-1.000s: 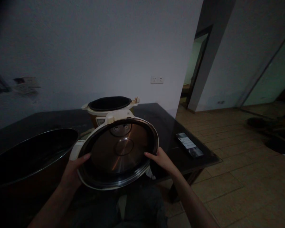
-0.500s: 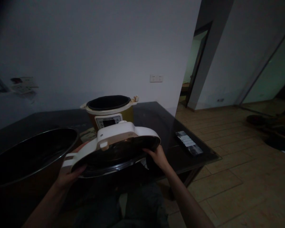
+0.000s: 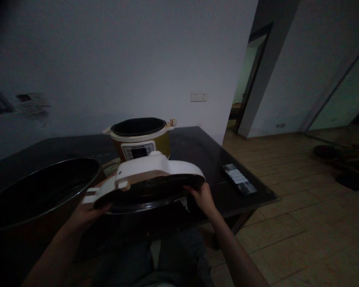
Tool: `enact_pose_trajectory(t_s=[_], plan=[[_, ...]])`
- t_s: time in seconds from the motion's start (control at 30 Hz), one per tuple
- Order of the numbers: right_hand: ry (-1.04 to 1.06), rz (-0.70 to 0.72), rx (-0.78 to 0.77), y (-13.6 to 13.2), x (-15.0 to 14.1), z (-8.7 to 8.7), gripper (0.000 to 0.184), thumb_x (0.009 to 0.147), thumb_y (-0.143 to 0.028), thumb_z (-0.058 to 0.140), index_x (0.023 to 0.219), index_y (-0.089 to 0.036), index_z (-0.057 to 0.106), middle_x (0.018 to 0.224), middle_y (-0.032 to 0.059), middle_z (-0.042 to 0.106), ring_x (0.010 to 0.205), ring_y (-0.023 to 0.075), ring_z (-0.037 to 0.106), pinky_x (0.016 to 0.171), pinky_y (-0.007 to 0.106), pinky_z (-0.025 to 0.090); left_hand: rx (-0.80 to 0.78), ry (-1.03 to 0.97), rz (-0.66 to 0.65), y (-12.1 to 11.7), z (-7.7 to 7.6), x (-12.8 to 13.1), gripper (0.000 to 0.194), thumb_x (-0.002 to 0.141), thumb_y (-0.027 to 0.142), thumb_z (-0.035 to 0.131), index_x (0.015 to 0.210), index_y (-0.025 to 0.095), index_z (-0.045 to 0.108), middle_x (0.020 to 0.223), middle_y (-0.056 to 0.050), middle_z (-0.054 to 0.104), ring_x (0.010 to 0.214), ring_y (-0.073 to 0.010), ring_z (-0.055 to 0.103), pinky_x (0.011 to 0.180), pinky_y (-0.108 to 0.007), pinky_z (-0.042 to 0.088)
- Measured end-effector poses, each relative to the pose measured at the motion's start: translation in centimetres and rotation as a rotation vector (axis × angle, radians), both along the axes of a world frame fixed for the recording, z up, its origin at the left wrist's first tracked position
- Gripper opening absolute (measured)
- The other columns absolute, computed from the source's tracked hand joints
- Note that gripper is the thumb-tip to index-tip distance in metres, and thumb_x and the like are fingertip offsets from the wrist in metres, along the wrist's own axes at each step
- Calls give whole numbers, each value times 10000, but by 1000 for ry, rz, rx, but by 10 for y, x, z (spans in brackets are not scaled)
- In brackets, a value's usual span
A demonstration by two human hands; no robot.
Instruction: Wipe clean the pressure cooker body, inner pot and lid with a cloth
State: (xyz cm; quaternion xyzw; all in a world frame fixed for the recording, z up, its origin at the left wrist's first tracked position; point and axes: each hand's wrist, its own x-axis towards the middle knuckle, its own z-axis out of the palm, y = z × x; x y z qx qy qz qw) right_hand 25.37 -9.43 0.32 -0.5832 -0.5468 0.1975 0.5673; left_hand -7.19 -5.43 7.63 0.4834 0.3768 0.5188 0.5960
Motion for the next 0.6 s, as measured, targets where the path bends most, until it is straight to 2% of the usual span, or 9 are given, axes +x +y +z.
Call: enact_pose_trajectory(t_s=[0.1,0.2,0.33,0.4,0.47,0.6], plan=[[-38,-58,0,-7,-3,1,306,724,-435,653,865,-168,702,887,86,740,924,305,663,859,439,517,-13,-61,48,-17,3,12,658,482,142,834,1113,205,660,1228,-86,635,1260,-317,468,1065,-349,366],[-70,-104,-3,-15,-6,3,292,740,-439,638,849,-178,708,867,98,741,871,306,677,825,431,532,-3,-188,176,-41,1,20,584,617,282,763,1181,268,615,1299,-29,589,1310,-255,416,1104,-357,318],[-111,-142,-33,-24,-10,2,283,743,-462,633,795,-195,710,794,111,737,807,312,683,771,424,541,4,-349,259,-66,-3,24,461,803,523,508,1212,330,593,1362,16,533,1349,-210,357,1126,-376,288],[-134,-170,-24,-28,-12,0,281,746,-459,629,793,-193,703,788,112,733,800,307,680,766,423,536,-7,-357,265,-71,-1,25,453,841,537,441,1228,348,581,1389,34,505,1362,-192,334,1136,-362,267],[-154,-200,12,-33,-15,-2,266,749,-437,614,802,-187,690,790,107,728,791,296,675,761,414,532,-19,-351,285,-73,2,27,439,840,522,455,1231,363,576,1402,56,491,1366,-179,328,1133,-338,271],[-125,-141,22,-48,-23,-2,223,789,-325,504,876,-191,660,797,69,710,712,233,660,658,332,523,-57,-324,340,-82,9,32,489,807,596,469,1250,406,548,1357,82,537,1315,-195,412,1063,-316,387]])
